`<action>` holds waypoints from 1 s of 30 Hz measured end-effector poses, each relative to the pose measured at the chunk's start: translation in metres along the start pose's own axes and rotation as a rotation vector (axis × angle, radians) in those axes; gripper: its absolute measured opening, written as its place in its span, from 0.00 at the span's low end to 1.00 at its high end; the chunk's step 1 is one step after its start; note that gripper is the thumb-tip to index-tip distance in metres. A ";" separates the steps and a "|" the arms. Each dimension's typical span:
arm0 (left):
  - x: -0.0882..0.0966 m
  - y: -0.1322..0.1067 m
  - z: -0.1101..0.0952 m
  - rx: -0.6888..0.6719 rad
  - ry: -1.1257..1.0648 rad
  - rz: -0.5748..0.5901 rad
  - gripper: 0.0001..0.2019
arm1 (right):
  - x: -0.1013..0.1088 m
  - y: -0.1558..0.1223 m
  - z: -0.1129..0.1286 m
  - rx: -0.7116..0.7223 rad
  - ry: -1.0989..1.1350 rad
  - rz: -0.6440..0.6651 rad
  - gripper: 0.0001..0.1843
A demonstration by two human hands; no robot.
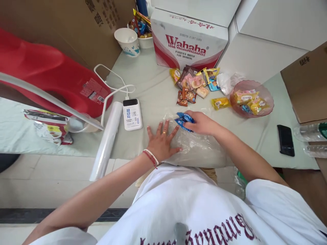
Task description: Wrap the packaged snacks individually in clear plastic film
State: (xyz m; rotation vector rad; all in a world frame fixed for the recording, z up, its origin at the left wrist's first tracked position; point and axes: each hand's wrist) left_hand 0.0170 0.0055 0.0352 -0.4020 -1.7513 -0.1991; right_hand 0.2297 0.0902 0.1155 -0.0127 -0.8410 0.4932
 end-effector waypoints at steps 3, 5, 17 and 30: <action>-0.008 -0.009 0.009 0.012 -0.001 -0.055 0.47 | -0.017 -0.018 -0.043 -0.118 -0.160 -0.019 0.17; -0.015 -0.014 0.015 0.020 -0.009 -0.085 0.45 | -0.015 -0.039 -0.070 -0.213 -0.172 -0.054 0.18; -0.023 -0.022 0.020 0.030 -0.047 -0.152 0.38 | -0.033 -0.038 -0.022 0.057 -0.398 0.021 0.29; -0.027 -0.038 0.027 0.046 -0.066 -0.194 0.37 | -0.041 -0.041 -0.002 -0.236 -0.549 -0.077 0.25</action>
Point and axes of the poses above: each hand's wrist, its own y-axis towards the middle knuckle, its own x-axis out of the back of the hand, z = x × y, and after that the axes turned 7 degrees about -z, right-handed
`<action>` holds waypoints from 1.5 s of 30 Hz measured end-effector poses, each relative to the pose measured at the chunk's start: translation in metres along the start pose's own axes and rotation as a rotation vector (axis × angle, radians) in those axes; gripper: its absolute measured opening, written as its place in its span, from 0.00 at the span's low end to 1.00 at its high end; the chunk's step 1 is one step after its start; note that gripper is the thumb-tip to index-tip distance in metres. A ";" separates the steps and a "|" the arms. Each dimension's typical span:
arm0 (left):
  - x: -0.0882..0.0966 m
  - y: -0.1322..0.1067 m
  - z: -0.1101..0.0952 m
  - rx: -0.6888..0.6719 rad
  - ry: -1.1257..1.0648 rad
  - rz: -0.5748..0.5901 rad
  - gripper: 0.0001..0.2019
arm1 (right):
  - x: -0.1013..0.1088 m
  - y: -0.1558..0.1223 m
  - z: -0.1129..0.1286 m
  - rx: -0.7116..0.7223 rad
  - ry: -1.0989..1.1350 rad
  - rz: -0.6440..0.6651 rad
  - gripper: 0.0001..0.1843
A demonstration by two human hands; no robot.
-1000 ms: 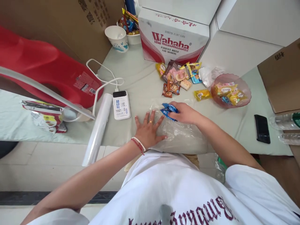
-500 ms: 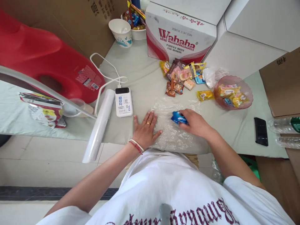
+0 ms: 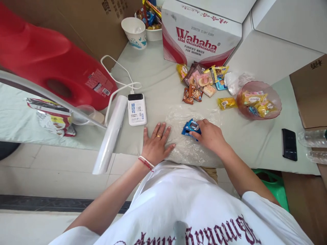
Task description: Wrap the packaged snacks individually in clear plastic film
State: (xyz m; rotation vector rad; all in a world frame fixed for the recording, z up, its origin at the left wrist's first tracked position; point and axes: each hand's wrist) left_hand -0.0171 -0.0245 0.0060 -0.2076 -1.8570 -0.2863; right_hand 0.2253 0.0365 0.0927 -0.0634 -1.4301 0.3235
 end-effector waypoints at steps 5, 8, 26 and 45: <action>-0.002 -0.001 0.001 0.000 -0.011 -0.016 0.37 | -0.007 -0.003 0.007 0.087 -0.072 0.060 0.21; -0.005 -0.001 0.002 -0.008 -0.024 -0.038 0.38 | -0.009 -0.004 0.000 0.113 -0.051 0.034 0.22; 0.014 -0.021 0.051 -0.453 -0.460 0.021 0.09 | -0.078 -0.107 -0.100 0.453 0.465 -0.227 0.10; 0.001 0.072 0.021 0.280 -0.273 -0.343 0.13 | 0.002 0.029 -0.090 0.081 0.081 -0.254 0.16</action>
Point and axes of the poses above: each hand's wrist, its own y-axis towards the middle knuckle, its own x-axis out of the back of the hand, z = x × y, and after that the axes turned 7 degrees about -z, right-handed
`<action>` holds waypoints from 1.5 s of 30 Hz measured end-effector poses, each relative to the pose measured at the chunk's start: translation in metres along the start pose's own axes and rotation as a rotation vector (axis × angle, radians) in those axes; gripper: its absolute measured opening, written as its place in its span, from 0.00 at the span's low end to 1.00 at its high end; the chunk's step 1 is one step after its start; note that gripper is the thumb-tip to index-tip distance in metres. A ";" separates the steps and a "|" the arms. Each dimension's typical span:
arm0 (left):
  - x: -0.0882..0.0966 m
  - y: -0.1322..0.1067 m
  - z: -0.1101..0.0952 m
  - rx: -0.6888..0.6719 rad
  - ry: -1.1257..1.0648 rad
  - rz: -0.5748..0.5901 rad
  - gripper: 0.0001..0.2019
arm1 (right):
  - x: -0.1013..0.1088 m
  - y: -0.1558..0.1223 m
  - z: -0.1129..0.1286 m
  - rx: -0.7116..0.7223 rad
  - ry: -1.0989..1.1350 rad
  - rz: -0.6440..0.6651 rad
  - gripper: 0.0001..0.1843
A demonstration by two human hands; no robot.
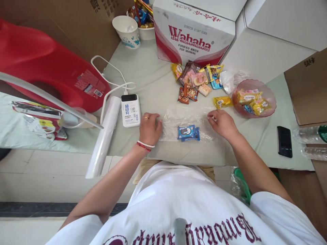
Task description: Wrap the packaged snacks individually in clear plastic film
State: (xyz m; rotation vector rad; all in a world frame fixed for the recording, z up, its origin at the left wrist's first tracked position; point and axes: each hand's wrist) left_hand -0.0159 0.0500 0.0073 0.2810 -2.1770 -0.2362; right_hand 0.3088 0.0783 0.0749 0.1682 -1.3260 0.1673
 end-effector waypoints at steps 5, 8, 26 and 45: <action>0.018 -0.029 -0.017 -0.200 0.024 -0.252 0.17 | -0.012 0.048 0.040 0.203 0.045 0.060 0.19; 0.015 -0.045 -0.034 -0.466 0.063 -0.131 0.19 | -0.032 0.069 0.056 0.208 -0.053 0.121 0.23; 0.023 -0.052 -0.015 -0.895 -0.006 0.317 0.27 | -0.042 0.084 0.035 0.401 0.304 0.220 0.19; 0.030 -0.040 -0.014 -0.874 -0.072 0.302 0.13 | -0.007 0.082 0.060 0.361 0.278 0.046 0.27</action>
Point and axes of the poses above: each hand's wrist, its own y-axis towards the middle knuckle, its own x-axis out of the back of the hand, z = x × y, and after that the axes turned 7 degrees about -z, right-handed
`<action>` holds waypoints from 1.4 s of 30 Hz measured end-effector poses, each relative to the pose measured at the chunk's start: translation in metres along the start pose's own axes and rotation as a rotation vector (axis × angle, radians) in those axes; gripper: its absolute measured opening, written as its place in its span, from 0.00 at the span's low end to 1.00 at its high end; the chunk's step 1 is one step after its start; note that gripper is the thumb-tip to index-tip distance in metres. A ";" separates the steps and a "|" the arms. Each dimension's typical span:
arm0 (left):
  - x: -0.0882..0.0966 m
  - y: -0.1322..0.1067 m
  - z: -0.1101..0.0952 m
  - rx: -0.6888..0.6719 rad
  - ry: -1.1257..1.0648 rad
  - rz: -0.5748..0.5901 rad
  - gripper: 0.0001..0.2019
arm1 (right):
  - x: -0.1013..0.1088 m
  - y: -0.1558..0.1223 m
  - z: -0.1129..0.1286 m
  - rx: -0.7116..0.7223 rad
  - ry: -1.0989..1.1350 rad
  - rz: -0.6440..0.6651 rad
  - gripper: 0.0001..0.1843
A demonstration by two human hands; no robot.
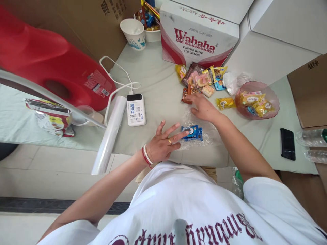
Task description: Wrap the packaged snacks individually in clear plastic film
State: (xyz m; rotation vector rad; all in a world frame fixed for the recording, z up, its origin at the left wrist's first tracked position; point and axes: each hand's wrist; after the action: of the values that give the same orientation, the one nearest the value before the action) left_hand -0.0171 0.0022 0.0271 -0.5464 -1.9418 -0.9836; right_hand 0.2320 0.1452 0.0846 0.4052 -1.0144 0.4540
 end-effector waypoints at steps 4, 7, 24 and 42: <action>0.006 0.001 0.008 -0.103 -0.087 0.089 0.16 | 0.017 -0.075 0.002 -0.084 0.083 -0.173 0.24; 0.004 0.002 0.016 -0.093 -0.117 0.137 0.13 | 0.005 -0.133 -0.008 -0.153 0.116 -0.042 0.19; -0.011 0.005 0.035 0.442 -0.294 0.013 0.13 | 0.021 -0.166 -0.024 -0.329 0.383 -0.110 0.16; -0.037 0.049 0.019 0.979 0.109 -0.176 0.26 | -0.016 -0.014 -0.012 -0.117 -0.260 0.109 0.29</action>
State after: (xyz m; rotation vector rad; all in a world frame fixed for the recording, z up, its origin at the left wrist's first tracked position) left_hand 0.0263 0.0470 0.0104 0.2368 -2.1007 -0.0692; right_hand 0.2415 0.1369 0.0633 0.3097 -1.3137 0.4450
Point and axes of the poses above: each hand's wrist, its own y-axis towards the middle knuckle, its own x-axis out of the back of the hand, z = x × y, and after that the axes turned 7 degrees about -z, right-handed
